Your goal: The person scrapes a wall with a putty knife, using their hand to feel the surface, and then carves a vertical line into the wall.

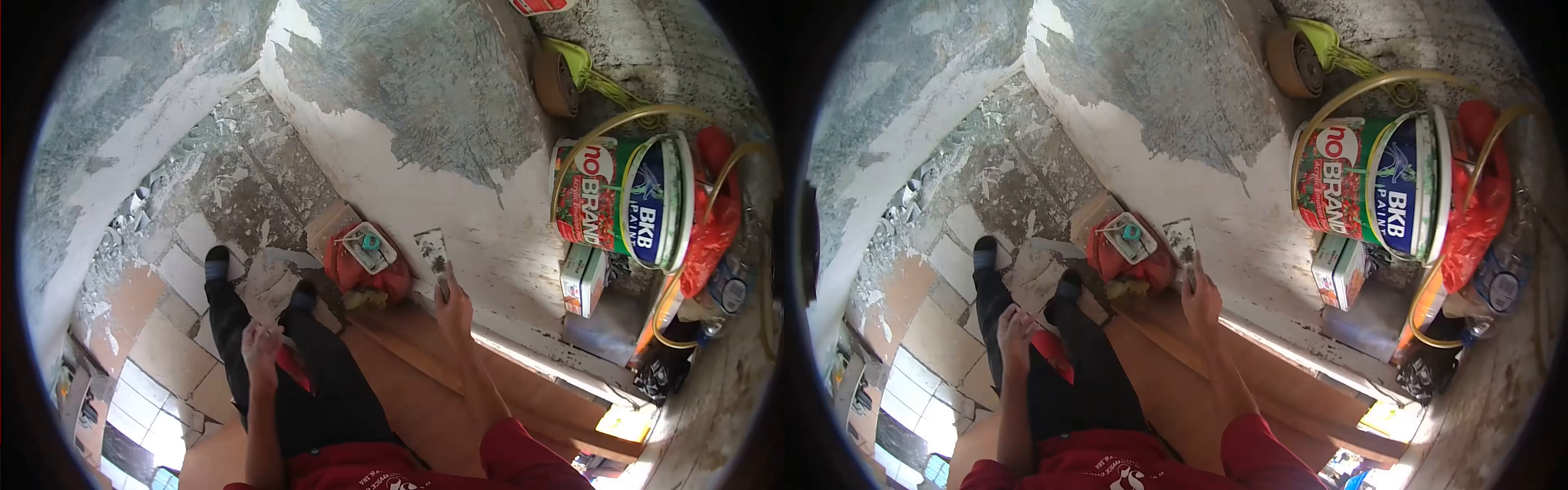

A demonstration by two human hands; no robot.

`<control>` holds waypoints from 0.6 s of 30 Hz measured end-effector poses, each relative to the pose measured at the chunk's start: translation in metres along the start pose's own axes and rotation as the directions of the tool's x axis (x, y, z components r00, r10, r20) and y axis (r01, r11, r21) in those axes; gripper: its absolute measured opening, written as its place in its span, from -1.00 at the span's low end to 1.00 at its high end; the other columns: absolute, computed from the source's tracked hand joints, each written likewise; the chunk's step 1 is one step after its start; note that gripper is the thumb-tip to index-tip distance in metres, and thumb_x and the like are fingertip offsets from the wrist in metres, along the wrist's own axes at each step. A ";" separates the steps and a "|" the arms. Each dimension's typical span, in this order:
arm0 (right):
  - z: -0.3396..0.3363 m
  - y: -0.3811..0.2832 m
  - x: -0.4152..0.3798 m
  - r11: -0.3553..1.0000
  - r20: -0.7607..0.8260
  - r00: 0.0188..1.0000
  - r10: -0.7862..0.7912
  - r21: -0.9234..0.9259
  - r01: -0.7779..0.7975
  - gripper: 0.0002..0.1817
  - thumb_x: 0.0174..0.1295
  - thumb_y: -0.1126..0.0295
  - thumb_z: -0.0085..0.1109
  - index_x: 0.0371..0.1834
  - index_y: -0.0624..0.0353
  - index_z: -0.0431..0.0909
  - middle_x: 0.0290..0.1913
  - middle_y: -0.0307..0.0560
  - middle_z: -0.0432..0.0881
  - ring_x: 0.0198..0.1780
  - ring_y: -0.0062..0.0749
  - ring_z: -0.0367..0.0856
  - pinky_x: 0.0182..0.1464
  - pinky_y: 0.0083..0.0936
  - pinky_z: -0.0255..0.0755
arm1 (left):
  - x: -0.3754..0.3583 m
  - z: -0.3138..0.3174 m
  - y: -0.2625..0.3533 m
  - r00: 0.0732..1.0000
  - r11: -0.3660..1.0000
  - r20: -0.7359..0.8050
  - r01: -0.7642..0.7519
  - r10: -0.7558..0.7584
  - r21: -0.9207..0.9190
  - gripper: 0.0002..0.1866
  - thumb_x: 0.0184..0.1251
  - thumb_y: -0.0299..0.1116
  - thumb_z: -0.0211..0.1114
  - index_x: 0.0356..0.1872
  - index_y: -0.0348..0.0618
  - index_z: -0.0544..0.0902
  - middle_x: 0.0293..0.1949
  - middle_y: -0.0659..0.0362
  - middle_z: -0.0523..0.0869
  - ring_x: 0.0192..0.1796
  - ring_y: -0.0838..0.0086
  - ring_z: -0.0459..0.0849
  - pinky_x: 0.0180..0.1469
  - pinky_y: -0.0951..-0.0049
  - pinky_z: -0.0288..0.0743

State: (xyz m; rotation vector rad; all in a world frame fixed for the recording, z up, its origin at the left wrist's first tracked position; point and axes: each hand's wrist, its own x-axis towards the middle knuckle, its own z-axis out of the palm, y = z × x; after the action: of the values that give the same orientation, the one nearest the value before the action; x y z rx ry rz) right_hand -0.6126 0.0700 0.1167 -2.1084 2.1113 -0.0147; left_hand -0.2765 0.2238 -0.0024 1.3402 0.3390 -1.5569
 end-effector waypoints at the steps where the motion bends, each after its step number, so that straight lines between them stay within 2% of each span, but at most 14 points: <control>1: -0.009 -0.002 0.004 0.999 -0.033 0.999 0.012 0.037 -0.010 -0.44 0.29 0.48 0.07 0.38 0.11 0.26 -0.24 0.19 0.64 -0.38 0.04 0.61 -0.31 -0.23 0.50 | -0.005 0.016 -0.010 1.000 1.000 0.025 0.004 -0.003 -0.021 -0.56 0.38 -0.30 0.16 0.22 -0.14 0.31 0.02 0.08 0.59 0.00 0.34 0.65 -0.01 0.41 0.51; 3: -0.033 0.002 0.013 0.994 -0.082 0.996 0.044 0.103 -0.036 -0.43 0.30 0.43 0.06 0.41 0.02 0.24 -0.29 0.17 0.62 -0.38 0.03 0.62 -0.32 -0.20 0.49 | -0.019 0.045 -0.032 0.997 0.998 0.068 0.027 -0.023 -0.061 -0.57 0.40 -0.29 0.14 0.22 -0.18 0.30 0.04 0.07 0.58 0.01 0.33 0.64 0.04 0.38 0.49; 4: -0.044 0.005 0.025 0.994 -0.191 0.982 -0.009 0.109 0.030 -0.44 0.32 0.46 0.05 0.40 0.06 0.24 -0.28 0.18 0.61 -0.39 0.00 0.61 -0.31 -0.20 0.48 | -0.026 0.058 -0.040 0.994 0.997 0.094 0.065 -0.061 -0.032 -0.57 0.41 -0.29 0.13 0.22 -0.18 0.30 0.04 0.07 0.58 0.02 0.34 0.64 0.04 0.38 0.49; 8: -0.053 0.013 0.043 0.989 -0.117 0.990 0.084 0.133 -0.068 -0.51 0.31 0.44 0.09 0.33 0.15 0.33 -0.29 0.18 0.63 -0.32 0.03 0.63 -0.29 -0.22 0.50 | -0.046 0.098 -0.068 0.957 0.979 0.206 0.196 -0.204 0.059 -0.58 0.41 -0.31 0.12 0.22 -0.15 0.30 0.05 0.07 0.58 0.03 0.31 0.64 0.04 0.36 0.49; 11: -0.027 0.036 0.025 0.976 0.031 0.999 0.020 0.214 -0.027 -0.52 0.31 0.39 0.11 0.31 0.16 0.35 -0.27 0.19 0.64 -0.26 0.04 0.64 -0.24 -0.26 0.52 | -0.054 0.118 -0.069 0.922 0.964 0.291 0.220 -0.255 0.147 -0.55 0.43 -0.27 0.12 0.25 -0.15 0.28 0.06 0.07 0.58 0.04 0.31 0.63 0.05 0.36 0.49; 12: -0.027 0.036 0.016 0.982 0.082 0.993 0.084 0.159 -0.096 -0.48 0.32 0.31 0.14 0.33 0.17 0.32 -0.33 0.14 0.63 -0.42 -0.24 0.59 -0.24 -0.43 0.48 | -0.055 0.122 -0.068 0.912 0.963 0.319 0.216 -0.258 0.163 -0.54 0.43 -0.26 0.12 0.26 -0.15 0.27 0.07 0.07 0.58 0.05 0.32 0.63 0.05 0.37 0.49; 15: -0.044 0.021 -0.001 0.902 0.166 0.948 0.270 0.301 -0.309 -0.49 0.32 0.32 0.13 0.32 0.19 0.33 -0.35 0.09 0.63 -0.41 -0.34 0.60 -0.26 -0.46 0.49 | -0.046 0.133 -0.056 0.903 0.963 0.364 0.152 -0.227 0.225 -0.52 0.44 -0.23 0.10 0.28 -0.15 0.24 0.09 0.09 0.57 0.04 0.38 0.62 0.08 0.37 0.44; 18: -0.039 0.029 -0.020 0.846 0.034 0.953 0.300 0.453 -0.282 -0.52 0.32 0.35 0.11 0.30 0.18 0.36 -0.43 -0.03 0.59 -0.50 -0.45 0.55 -0.39 -0.46 0.48 | -0.040 0.146 -0.050 0.896 0.965 0.400 0.102 -0.194 0.240 -0.46 0.44 -0.19 0.11 0.31 -0.17 0.19 0.12 0.06 0.54 0.08 0.36 0.60 0.09 0.36 0.44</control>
State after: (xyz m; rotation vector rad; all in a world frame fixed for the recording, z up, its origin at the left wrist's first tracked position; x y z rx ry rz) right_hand -0.6459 0.0865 0.1538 -1.5194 2.1615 -0.4699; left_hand -0.4056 0.1576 0.0633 1.1133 0.0013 -2.0077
